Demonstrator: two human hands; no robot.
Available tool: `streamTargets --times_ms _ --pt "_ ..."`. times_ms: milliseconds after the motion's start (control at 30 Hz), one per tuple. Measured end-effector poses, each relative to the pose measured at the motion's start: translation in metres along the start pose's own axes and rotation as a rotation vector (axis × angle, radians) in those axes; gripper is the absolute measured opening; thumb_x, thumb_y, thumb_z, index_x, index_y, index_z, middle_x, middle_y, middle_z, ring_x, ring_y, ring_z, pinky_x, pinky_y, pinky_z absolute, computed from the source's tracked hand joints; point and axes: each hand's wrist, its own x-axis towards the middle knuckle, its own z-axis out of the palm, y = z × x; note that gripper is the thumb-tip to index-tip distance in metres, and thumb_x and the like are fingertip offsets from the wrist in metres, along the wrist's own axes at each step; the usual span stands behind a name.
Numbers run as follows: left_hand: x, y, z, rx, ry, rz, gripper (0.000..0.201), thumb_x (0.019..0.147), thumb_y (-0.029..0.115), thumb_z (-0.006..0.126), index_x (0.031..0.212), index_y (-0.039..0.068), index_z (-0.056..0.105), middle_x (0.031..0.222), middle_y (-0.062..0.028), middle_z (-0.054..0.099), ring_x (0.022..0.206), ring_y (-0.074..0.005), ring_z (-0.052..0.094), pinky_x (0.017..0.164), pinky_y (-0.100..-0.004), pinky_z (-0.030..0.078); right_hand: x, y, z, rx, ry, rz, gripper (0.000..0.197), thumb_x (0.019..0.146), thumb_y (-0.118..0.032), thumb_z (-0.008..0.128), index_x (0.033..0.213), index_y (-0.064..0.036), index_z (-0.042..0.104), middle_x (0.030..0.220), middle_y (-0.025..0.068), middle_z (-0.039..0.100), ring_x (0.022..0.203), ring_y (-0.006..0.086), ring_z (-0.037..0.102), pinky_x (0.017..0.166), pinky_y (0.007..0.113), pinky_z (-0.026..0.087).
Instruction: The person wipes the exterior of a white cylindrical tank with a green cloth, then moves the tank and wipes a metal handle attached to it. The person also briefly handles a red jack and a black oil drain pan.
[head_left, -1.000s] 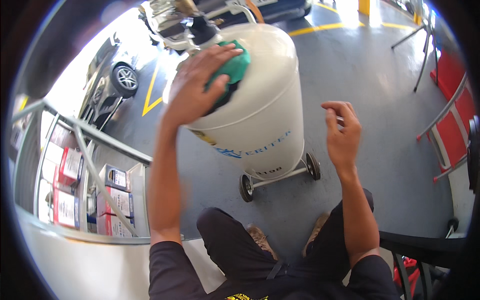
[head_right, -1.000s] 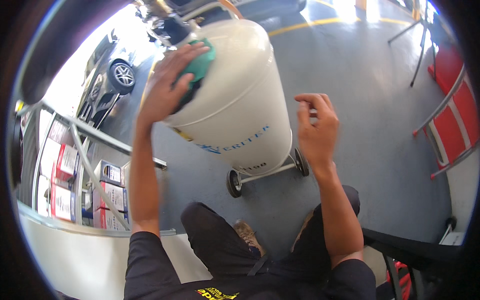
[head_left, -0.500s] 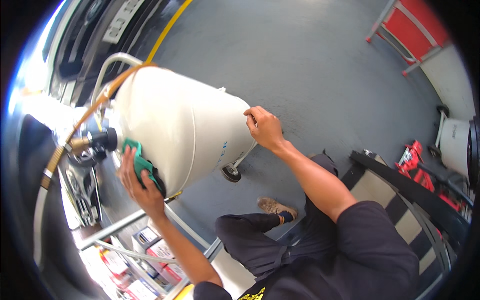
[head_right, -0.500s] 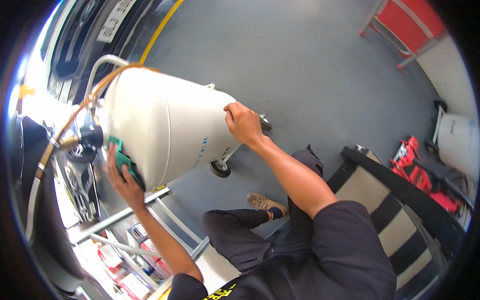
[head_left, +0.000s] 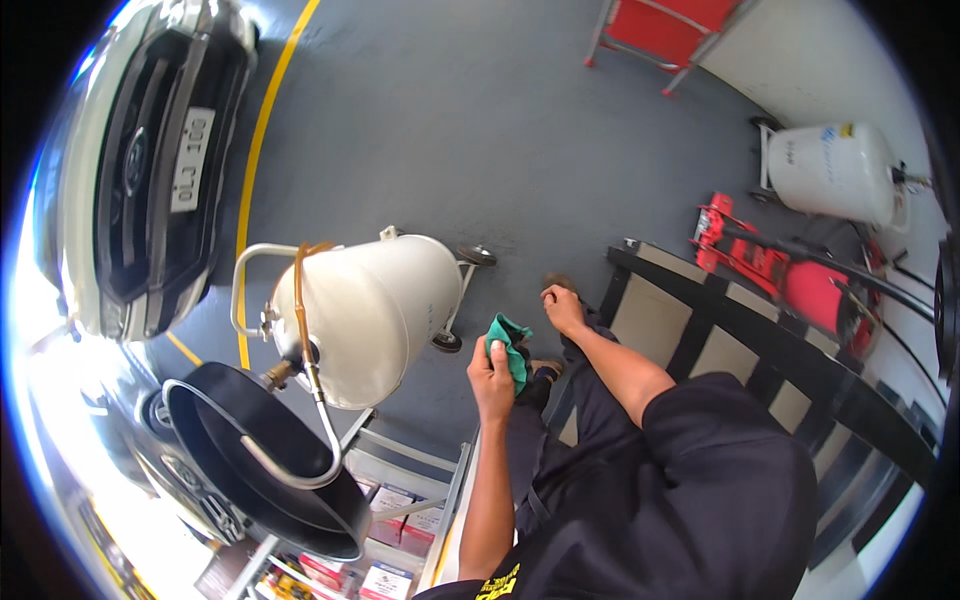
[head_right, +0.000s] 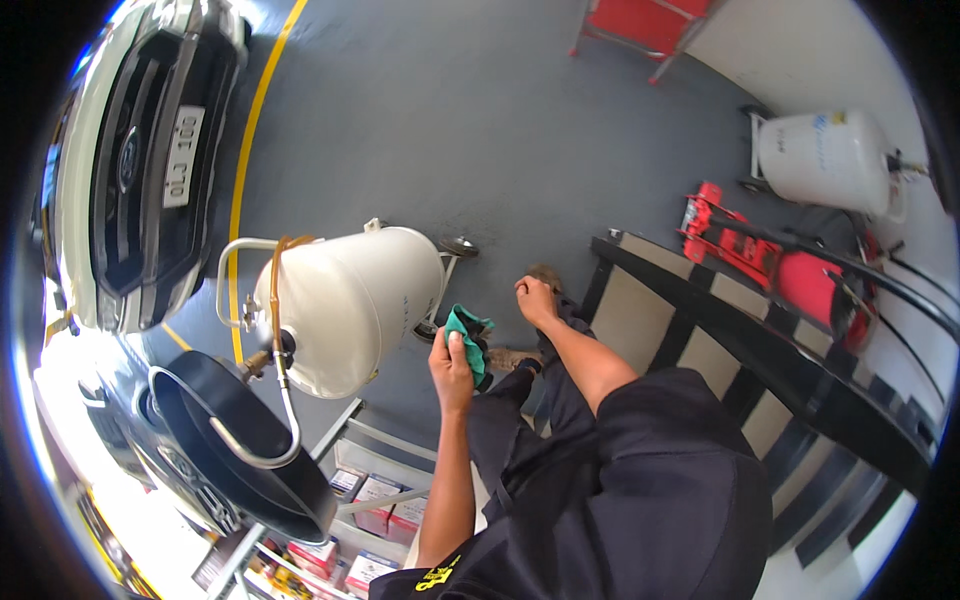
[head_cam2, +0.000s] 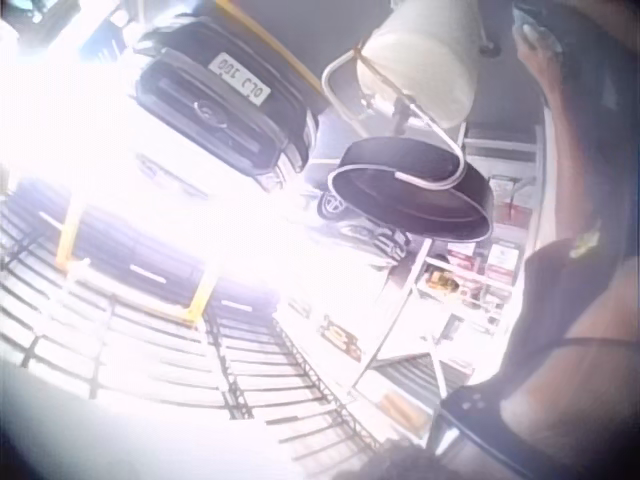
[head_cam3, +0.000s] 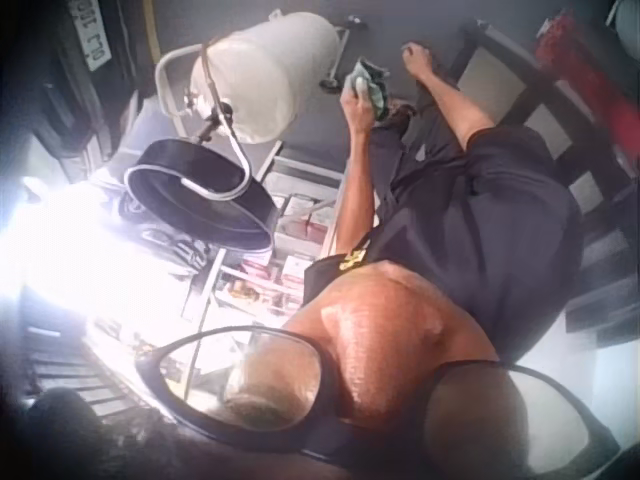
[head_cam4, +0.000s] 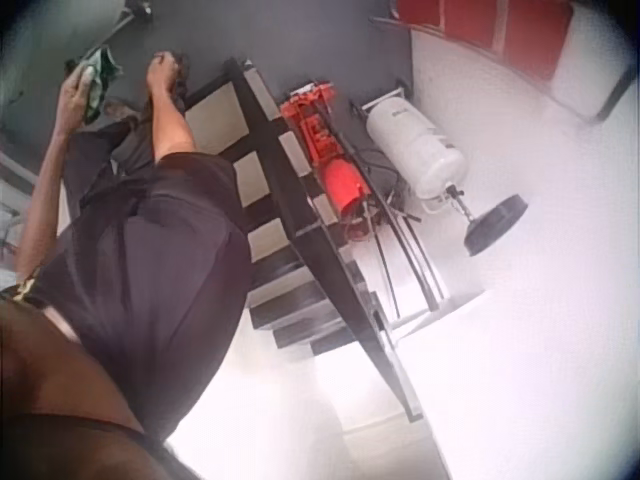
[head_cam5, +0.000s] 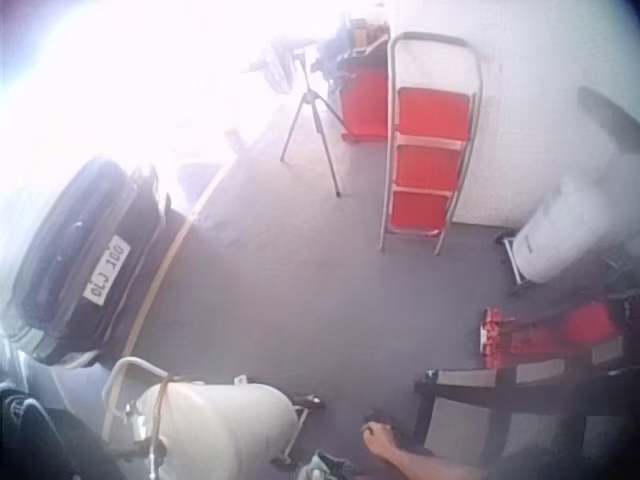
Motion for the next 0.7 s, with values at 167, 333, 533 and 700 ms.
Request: streamTargets --times_ms 167,333,533,700 --pt "0.005 0.090 0.023 -0.301 -0.148 -0.096 0.034 0.115 0.033 0.047 0.112 0.004 0.065 0.090 0.0046 0.062 0.077 -0.0040 0.053 0.067 -0.0230 0.044 -0.032 -0.049 -0.088 0.045 0.254 0.221 0.024 0.098 -0.022 0.061 0.108 -0.0103 0.079 0.105 0.0184 0.079 0.101 0.0405 0.075 0.089 0.050 0.058" --pt "0.063 0.138 0.019 -0.677 -0.095 -0.296 0.062 0.112 0.050 0.035 0.135 0.001 0.064 0.119 -0.0175 0.075 0.104 -0.0302 0.076 0.090 -0.0455 0.064 -0.042 -0.176 -0.175 0.347 0.323 -0.175 0.025 0.098 -0.018 0.058 0.108 -0.0066 0.078 0.090 0.0157 0.079 0.086 0.0316 0.077 0.078 0.044 0.059" --pt "0.142 0.226 0.010 -0.926 -0.178 -0.172 0.078 0.108 0.066 0.032 0.137 0.001 0.064 0.127 -0.0199 0.073 0.114 -0.0405 0.072 0.100 -0.0553 0.060 -0.062 -0.294 -0.264 0.603 0.368 -0.357 0.022 0.099 -0.017 0.059 0.106 -0.0054 0.077 0.074 0.0110 0.073 0.065 0.0253 0.069 0.065 0.042 0.054" --pt "0.218 0.265 0.005 -0.916 -0.351 -0.106 0.084 0.099 0.078 0.050 0.129 0.002 0.067 0.116 -0.0188 0.076 0.103 -0.0372 0.074 0.092 -0.0528 0.063 -0.046 -0.327 -0.313 0.681 0.511 -0.354 0.022 0.100 -0.013 0.058 0.105 -0.0007 0.076 0.070 0.0088 0.072 0.061 0.0191 0.067 0.062 0.039 0.052"
